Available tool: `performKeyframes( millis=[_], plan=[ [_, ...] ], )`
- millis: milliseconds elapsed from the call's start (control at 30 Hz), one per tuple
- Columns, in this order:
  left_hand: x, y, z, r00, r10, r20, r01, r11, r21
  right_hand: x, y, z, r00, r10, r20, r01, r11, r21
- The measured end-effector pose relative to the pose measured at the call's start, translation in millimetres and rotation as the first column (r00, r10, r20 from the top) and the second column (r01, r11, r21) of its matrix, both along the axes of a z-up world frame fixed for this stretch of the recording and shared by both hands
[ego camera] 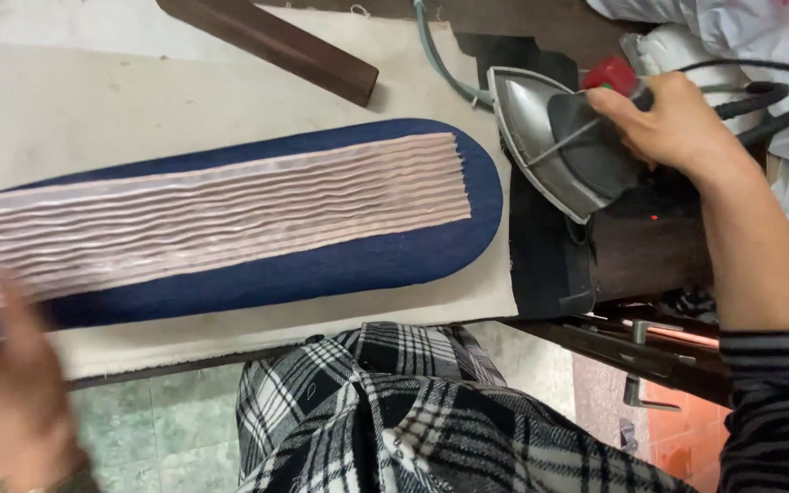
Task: Ironing and pressing pleated fabric strips using a steam iron and a wooden pressing block to set the pleats.
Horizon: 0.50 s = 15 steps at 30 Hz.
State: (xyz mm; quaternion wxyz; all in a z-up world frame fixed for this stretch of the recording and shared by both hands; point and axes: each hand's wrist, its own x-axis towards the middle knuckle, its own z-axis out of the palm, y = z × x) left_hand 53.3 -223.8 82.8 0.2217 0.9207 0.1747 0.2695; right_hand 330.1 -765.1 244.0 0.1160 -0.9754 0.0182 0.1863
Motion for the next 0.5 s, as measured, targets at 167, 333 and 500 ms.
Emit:
performKeyframes(
  millis=[167, 333, 500],
  plan=[
    [63, -128, 50, 0.942, -0.333, 0.048, 0.322, 0.933, 0.162, -43, -4, 21, 0.997, 0.034, 0.064, -0.035, 0.999, 0.013],
    [84, -193, 57, 0.752, -0.652, 0.098, 0.634, 0.756, 0.165, -78, 27, 43, 0.971, 0.041, -0.235, -0.052, 0.998, -0.043],
    [93, -218, 51, 0.756, -0.654, 0.025, 0.62, 0.728, 0.293, -101, 33, 37, 0.956, 0.223, -0.191, -0.263, 0.94, -0.219]
  ],
)
